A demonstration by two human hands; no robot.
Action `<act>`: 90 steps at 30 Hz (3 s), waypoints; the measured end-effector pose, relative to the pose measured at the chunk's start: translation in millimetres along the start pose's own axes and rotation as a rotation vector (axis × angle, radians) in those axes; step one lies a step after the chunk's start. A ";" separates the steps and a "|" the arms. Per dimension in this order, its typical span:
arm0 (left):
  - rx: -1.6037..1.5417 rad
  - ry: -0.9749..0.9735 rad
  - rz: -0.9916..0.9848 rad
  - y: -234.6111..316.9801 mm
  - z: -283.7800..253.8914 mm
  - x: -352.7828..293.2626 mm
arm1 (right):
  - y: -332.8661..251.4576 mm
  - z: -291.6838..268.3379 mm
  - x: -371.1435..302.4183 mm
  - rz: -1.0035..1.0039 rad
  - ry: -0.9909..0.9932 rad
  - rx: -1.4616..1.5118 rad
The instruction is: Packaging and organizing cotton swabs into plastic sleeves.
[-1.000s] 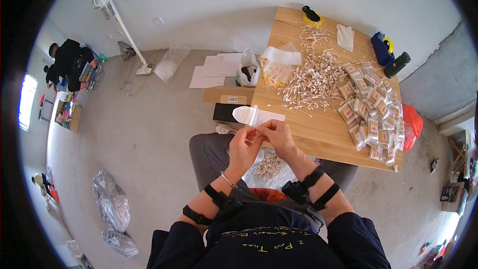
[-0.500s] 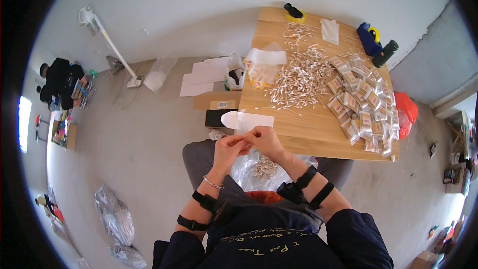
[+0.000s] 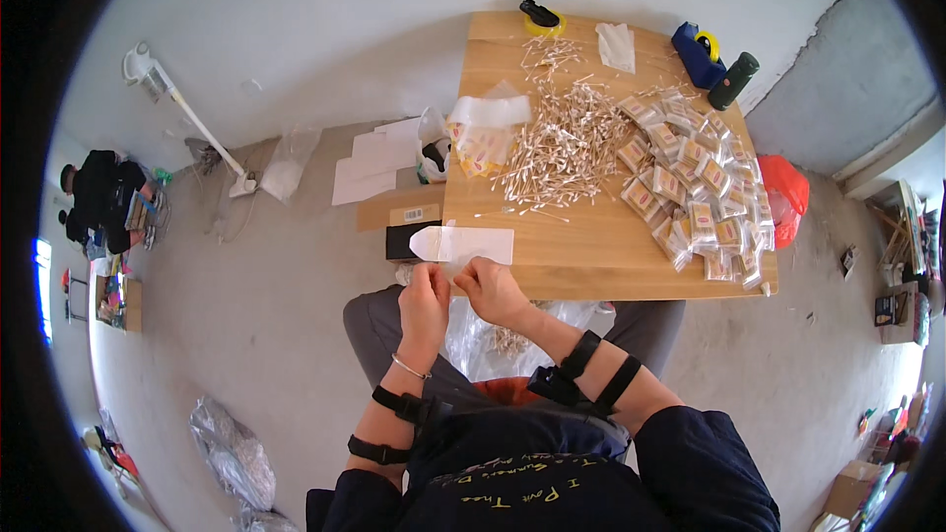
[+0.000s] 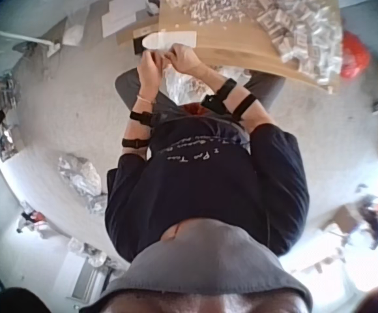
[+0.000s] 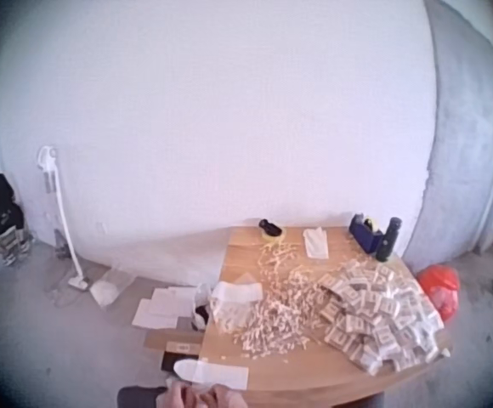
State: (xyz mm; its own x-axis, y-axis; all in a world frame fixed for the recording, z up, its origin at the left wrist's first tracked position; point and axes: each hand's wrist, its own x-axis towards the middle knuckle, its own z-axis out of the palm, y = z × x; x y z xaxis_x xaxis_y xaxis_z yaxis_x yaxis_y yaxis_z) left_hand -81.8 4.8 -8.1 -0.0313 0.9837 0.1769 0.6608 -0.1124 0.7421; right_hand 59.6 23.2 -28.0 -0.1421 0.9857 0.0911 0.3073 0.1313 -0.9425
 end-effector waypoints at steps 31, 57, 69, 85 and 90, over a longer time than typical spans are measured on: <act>-0.182 0.463 0.099 -14.2 19.4 3.6 | -17.4 6.2 28.9 -0.421 0.251 -0.405; -1.120 0.521 -0.830 -110.4 38.4 55.9 | 48.5 62.5 141.0 -0.476 -0.158 -0.374; -1.071 0.415 -0.786 -93.6 57.9 33.0 | 50.6 28.8 155.3 -0.332 -0.465 -0.330; -1.040 0.286 -0.717 -80.4 66.8 27.9 | 52.2 40.7 143.8 -0.126 -0.356 -0.469; -1.028 0.344 -0.734 -77.6 68.1 30.7 | 54.0 31.4 137.5 -0.168 -0.343 -0.429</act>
State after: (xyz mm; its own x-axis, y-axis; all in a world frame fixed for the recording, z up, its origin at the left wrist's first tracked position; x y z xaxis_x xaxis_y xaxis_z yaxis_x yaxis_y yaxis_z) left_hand -83.0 53.3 -104.3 -0.4267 0.7924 -0.4360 -0.4582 0.2262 0.8596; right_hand 27.1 162.5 -76.5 -0.4969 0.8663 0.0513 0.5986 0.3849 -0.7025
